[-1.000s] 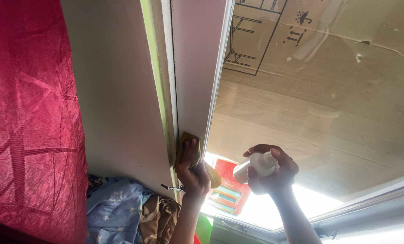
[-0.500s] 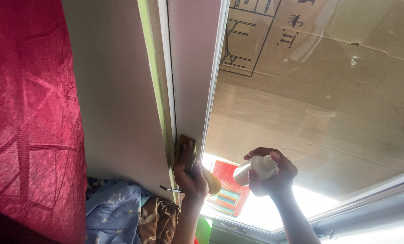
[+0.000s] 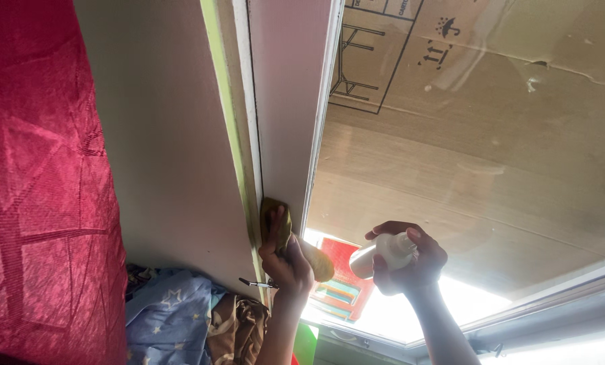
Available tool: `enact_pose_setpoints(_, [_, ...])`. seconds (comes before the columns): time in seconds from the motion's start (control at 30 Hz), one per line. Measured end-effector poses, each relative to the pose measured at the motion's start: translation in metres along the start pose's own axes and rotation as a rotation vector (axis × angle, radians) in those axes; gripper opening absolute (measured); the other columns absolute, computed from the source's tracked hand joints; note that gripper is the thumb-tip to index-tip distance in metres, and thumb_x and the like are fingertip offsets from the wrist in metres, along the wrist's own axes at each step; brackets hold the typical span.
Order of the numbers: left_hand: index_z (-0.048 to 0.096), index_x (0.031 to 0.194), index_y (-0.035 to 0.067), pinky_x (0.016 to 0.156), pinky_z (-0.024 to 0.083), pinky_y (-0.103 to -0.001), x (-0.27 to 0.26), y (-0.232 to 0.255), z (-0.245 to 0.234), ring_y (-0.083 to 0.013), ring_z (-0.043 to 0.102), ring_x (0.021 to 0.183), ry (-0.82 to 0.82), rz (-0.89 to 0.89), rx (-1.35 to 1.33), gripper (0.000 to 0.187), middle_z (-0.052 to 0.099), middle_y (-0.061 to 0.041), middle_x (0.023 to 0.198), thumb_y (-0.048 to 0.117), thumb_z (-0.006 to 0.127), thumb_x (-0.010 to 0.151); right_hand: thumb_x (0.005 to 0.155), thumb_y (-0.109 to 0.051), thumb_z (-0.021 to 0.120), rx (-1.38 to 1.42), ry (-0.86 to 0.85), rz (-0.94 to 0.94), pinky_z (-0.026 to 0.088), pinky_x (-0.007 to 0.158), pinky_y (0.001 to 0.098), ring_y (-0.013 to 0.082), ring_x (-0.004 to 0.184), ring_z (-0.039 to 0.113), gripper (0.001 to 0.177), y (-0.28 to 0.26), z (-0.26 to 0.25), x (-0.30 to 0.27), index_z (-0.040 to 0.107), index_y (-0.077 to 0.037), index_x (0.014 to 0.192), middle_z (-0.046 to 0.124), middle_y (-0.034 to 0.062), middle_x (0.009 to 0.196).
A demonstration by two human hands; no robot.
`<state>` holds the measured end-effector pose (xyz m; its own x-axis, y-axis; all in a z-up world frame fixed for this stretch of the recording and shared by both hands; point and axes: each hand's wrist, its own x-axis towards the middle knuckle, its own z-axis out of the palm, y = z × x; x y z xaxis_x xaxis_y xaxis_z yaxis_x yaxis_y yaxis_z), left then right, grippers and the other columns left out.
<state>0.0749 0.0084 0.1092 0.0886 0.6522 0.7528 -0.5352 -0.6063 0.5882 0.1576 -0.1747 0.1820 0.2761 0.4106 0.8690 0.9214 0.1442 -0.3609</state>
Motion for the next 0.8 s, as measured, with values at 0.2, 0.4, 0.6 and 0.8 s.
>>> enact_pose_setpoints(0.2, [0.033, 0.120, -0.003, 0.131, 0.029, -0.055, 0.047, 0.020, 0.015, -0.0455, 0.044, 0.150, 0.008, 0.054, -0.073, 0.015, 0.052, -0.033, 0.149, -0.002, 0.043, 0.109, 0.086, 0.001, 0.068, 0.017, 0.011, 0.074, 0.068, 0.076, 0.0404, 0.0297, 0.095, 0.078, 0.074, 0.008, 0.003, -0.007, 0.032, -0.030, 0.143, 0.069, 0.0196, 0.113])
enact_pose_setpoints(0.4, [0.048, 0.127, -0.010, 0.130, 0.030, -0.054, 0.061, 0.037, 0.025, -0.0434, 0.046, 0.149, -0.057, 0.075, -0.032, 0.022, 0.057, -0.031, 0.146, -0.002, 0.047, 0.106, 0.085, 0.003, 0.066, 0.025, -0.004, 0.073, 0.068, 0.078, 0.0426, 0.0302, 0.094, 0.077, 0.077, 0.012, -0.001, -0.008, 0.029, -0.035, 0.142, 0.068, 0.0203, 0.112])
enact_pose_setpoints(0.6, [0.061, 0.130, -0.009, 0.124, 0.038, -0.048, 0.026, 0.008, 0.020, -0.0394, 0.054, 0.144, -0.075, -0.003, 0.075, 0.029, 0.065, -0.027, 0.139, -0.001, 0.054, 0.103, 0.084, 0.003, 0.066, 0.007, 0.003, 0.025, 0.068, 0.076, 0.0418, 0.0295, 0.092, 0.077, 0.081, 0.013, -0.001, -0.006, 0.026, -0.036, 0.144, 0.067, 0.0201, 0.113])
enact_pose_setpoints(0.8, [0.060, 0.131, -0.007, 0.125, 0.039, -0.047, 0.005, -0.010, 0.007, -0.0376, 0.055, 0.143, -0.054, 0.030, 0.026, 0.028, 0.065, -0.021, 0.141, 0.001, 0.055, 0.105, 0.084, 0.003, 0.066, -0.003, 0.005, 0.121, 0.068, 0.076, 0.0429, 0.0312, 0.092, 0.077, 0.078, 0.008, -0.001, -0.009, 0.032, -0.036, 0.143, 0.069, 0.0202, 0.111])
